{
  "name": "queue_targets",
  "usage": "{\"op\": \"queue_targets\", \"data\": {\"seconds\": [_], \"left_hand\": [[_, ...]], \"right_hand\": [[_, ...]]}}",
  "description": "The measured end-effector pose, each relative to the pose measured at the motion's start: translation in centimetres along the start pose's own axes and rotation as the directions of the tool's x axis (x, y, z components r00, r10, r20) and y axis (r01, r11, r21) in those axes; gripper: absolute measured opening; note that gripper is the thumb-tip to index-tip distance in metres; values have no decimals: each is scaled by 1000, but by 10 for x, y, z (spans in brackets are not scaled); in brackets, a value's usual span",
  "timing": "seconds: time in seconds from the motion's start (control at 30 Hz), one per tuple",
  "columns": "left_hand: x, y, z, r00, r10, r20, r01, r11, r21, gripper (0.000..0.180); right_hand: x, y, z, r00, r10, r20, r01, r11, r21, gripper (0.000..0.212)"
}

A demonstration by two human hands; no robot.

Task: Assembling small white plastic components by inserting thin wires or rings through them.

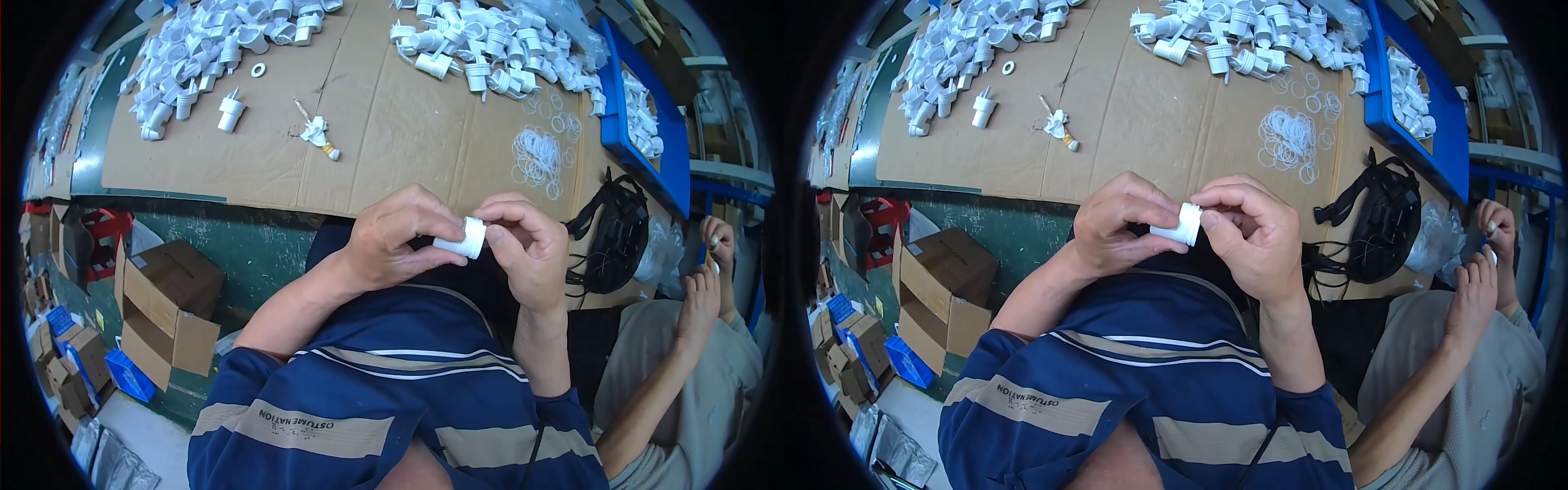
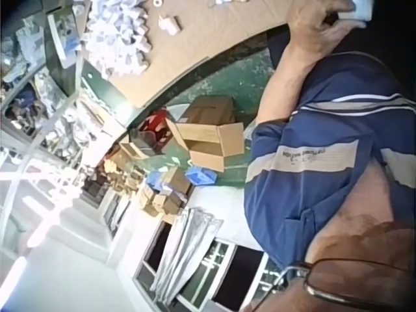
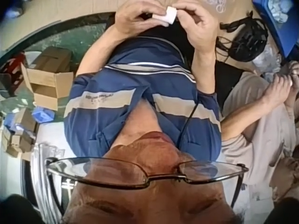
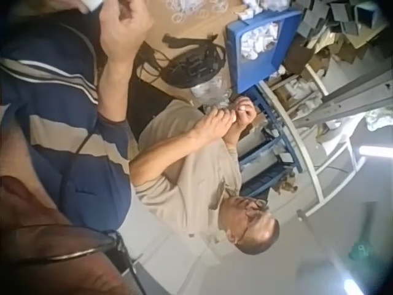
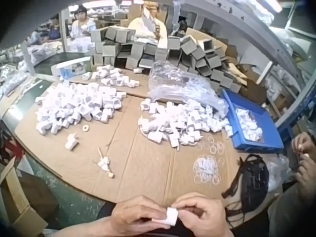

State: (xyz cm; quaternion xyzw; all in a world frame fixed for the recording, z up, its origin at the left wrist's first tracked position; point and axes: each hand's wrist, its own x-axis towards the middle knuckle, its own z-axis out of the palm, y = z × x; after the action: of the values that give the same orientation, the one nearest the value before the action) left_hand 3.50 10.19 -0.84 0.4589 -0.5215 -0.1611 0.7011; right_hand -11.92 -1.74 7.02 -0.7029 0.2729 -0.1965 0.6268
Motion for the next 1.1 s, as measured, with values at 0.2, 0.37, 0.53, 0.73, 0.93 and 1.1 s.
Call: {"op": "queue_targets", "data": {"seconds": [0.2,0.37,0.53,0.73,0.93,1.1], "left_hand": [[-2,0,-1,1000,9,12,-9,1000,12,29],[-6,3,1,999,29,24,-31,998,61,29],[-7,2,2,1000,28,7,-28,995,94,29],[-4,0,0,999,32,-11,-31,995,100,30],[-2,0,3,997,-8,-82,13,998,60,32],[-3,2,5,971,-219,-94,220,976,0,36]], "right_hand": [[-2,-1,3,1000,-25,1,25,999,-47,18],[-5,-4,3,995,-83,48,92,971,-222,22],[-3,0,9,996,-88,19,90,971,-220,27],[-2,2,6,993,-112,37,117,979,-166,32],[1,5,6,999,-18,39,17,999,31,33],[2,9,2,995,51,83,-64,985,163,38]]}}
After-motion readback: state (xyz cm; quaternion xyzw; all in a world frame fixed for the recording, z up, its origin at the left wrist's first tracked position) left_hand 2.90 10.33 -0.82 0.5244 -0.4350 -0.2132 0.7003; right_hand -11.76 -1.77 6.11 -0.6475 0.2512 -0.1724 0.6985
